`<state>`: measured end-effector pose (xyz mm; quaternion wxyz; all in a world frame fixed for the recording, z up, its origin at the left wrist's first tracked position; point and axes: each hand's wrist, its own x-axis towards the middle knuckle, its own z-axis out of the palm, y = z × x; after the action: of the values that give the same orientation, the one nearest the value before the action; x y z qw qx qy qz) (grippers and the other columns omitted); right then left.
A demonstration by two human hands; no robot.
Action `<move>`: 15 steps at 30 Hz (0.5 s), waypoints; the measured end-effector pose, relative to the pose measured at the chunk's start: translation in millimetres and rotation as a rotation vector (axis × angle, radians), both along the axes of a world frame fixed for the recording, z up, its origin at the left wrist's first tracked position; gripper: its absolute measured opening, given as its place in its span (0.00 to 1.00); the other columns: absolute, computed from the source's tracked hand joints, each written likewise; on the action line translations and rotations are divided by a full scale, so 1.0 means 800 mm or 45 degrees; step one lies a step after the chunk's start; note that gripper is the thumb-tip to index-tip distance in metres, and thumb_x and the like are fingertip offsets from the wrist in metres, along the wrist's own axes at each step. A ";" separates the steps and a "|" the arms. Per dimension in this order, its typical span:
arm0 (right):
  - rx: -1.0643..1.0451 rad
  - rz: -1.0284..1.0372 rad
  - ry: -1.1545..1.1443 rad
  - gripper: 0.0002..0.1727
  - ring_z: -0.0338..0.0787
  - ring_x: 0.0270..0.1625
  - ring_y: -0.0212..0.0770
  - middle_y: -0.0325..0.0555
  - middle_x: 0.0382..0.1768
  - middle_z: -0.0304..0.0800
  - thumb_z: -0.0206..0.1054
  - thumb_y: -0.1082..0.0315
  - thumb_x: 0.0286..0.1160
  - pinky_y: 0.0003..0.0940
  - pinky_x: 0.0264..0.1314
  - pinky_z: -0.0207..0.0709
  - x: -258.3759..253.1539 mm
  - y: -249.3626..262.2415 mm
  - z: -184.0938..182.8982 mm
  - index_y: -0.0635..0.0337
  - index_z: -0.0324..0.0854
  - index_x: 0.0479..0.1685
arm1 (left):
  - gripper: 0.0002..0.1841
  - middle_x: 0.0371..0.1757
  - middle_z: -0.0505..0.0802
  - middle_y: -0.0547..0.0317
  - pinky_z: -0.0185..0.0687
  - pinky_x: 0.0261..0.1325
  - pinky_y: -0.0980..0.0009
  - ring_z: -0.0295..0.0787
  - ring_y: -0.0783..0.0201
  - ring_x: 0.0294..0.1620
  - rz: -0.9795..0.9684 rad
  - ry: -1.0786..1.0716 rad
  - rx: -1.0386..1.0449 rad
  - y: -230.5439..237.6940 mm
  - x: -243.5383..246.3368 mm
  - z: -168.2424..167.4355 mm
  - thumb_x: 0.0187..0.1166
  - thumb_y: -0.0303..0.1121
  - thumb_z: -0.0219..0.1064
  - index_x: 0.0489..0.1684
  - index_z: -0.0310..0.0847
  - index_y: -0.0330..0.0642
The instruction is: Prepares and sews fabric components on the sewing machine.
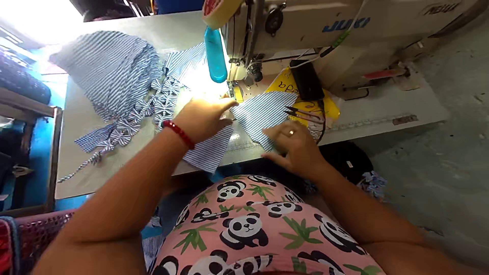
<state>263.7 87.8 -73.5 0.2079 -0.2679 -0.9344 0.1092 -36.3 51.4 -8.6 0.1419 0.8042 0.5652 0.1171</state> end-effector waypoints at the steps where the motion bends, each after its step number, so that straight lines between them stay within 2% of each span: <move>1: -0.025 0.065 -0.029 0.30 0.86 0.69 0.56 0.52 0.64 0.91 0.64 0.42 0.79 0.58 0.70 0.77 0.003 -0.007 -0.008 0.56 0.88 0.66 | 0.17 0.59 0.93 0.44 0.77 0.68 0.38 0.89 0.41 0.60 0.142 -0.066 0.134 -0.015 0.005 -0.005 0.82 0.34 0.67 0.66 0.86 0.41; 2: -0.012 0.113 -0.023 0.25 0.87 0.69 0.55 0.52 0.65 0.91 0.63 0.48 0.82 0.55 0.69 0.79 0.006 -0.012 -0.018 0.56 0.89 0.65 | 0.14 0.54 0.94 0.44 0.79 0.66 0.43 0.89 0.43 0.57 0.301 -0.164 0.264 -0.036 0.010 -0.011 0.83 0.33 0.64 0.61 0.88 0.39; 3: 0.024 0.147 0.021 0.20 0.90 0.66 0.53 0.51 0.63 0.93 0.63 0.55 0.84 0.52 0.68 0.81 0.010 -0.015 -0.027 0.55 0.91 0.62 | 0.12 0.49 0.92 0.45 0.83 0.60 0.50 0.89 0.48 0.52 0.446 -0.243 0.358 -0.060 0.016 -0.020 0.84 0.33 0.63 0.54 0.87 0.36; 4: 0.050 0.185 0.091 0.15 0.92 0.61 0.52 0.50 0.58 0.95 0.63 0.62 0.84 0.49 0.64 0.82 0.013 -0.017 -0.034 0.54 0.93 0.57 | 0.12 0.47 0.90 0.45 0.84 0.53 0.54 0.88 0.51 0.48 0.568 -0.295 0.390 -0.082 0.025 -0.032 0.83 0.34 0.63 0.51 0.86 0.35; 5: 0.052 0.225 0.148 0.13 0.92 0.56 0.49 0.48 0.53 0.97 0.63 0.67 0.82 0.45 0.61 0.82 0.015 -0.018 -0.036 0.53 0.94 0.53 | 0.16 0.50 0.90 0.44 0.86 0.53 0.53 0.89 0.50 0.50 0.652 -0.289 0.352 -0.103 0.036 -0.048 0.82 0.38 0.65 0.55 0.85 0.34; 7: -0.031 0.303 0.228 0.12 0.92 0.48 0.45 0.45 0.44 0.97 0.63 0.70 0.79 0.41 0.54 0.82 0.011 -0.013 -0.028 0.53 0.96 0.46 | 0.30 0.66 0.88 0.40 0.78 0.70 0.44 0.84 0.43 0.68 0.664 -0.201 0.238 -0.134 0.053 -0.082 0.78 0.50 0.67 0.70 0.81 0.35; 8: -0.129 0.334 0.268 0.12 0.91 0.47 0.43 0.45 0.42 0.96 0.63 0.70 0.78 0.40 0.53 0.82 0.005 -0.006 -0.019 0.55 0.95 0.45 | 0.34 0.72 0.86 0.41 0.70 0.78 0.42 0.80 0.42 0.75 0.594 -0.129 0.215 -0.142 0.054 -0.095 0.79 0.55 0.63 0.74 0.79 0.36; 9: -0.244 0.351 0.312 0.12 0.91 0.47 0.41 0.44 0.40 0.95 0.62 0.70 0.77 0.39 0.55 0.83 -0.003 0.002 -0.009 0.57 0.94 0.44 | 0.34 0.75 0.85 0.43 0.63 0.84 0.42 0.77 0.43 0.79 0.485 -0.090 0.207 -0.148 0.048 -0.102 0.82 0.56 0.59 0.77 0.79 0.37; 11: -0.497 0.351 0.399 0.11 0.90 0.48 0.32 0.45 0.41 0.93 0.62 0.69 0.79 0.31 0.58 0.84 -0.023 0.021 0.017 0.64 0.90 0.44 | 0.25 0.74 0.87 0.47 0.62 0.87 0.41 0.77 0.45 0.82 0.230 -0.100 0.203 -0.158 0.023 -0.099 0.85 0.47 0.59 0.73 0.83 0.41; 13: -0.675 0.273 0.413 0.11 0.89 0.47 0.27 0.44 0.43 0.91 0.62 0.68 0.83 0.27 0.57 0.84 -0.049 0.051 0.040 0.68 0.86 0.48 | 0.18 0.71 0.90 0.53 0.62 0.85 0.37 0.77 0.46 0.82 0.082 -0.143 0.181 -0.170 -0.006 -0.087 0.82 0.35 0.59 0.65 0.89 0.47; 14: -0.653 0.170 0.351 0.11 0.90 0.46 0.29 0.45 0.43 0.91 0.62 0.67 0.84 0.29 0.56 0.85 -0.062 0.068 0.048 0.66 0.85 0.50 | 0.19 0.70 0.91 0.56 0.61 0.85 0.34 0.76 0.46 0.83 0.070 -0.133 0.173 -0.177 -0.016 -0.082 0.79 0.31 0.57 0.62 0.91 0.49; 15: -0.531 0.030 0.260 0.13 0.91 0.48 0.37 0.49 0.46 0.91 0.62 0.65 0.84 0.37 0.57 0.85 -0.074 0.081 0.050 0.65 0.85 0.55 | 0.20 0.69 0.91 0.57 0.57 0.85 0.31 0.75 0.45 0.83 0.086 -0.107 0.176 -0.185 -0.020 -0.078 0.77 0.30 0.56 0.60 0.92 0.50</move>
<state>204.2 152.4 -33.1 0.2401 -0.2816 -0.8688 0.3289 -52.3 -96.5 -70.9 0.1056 0.7869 0.5762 0.1942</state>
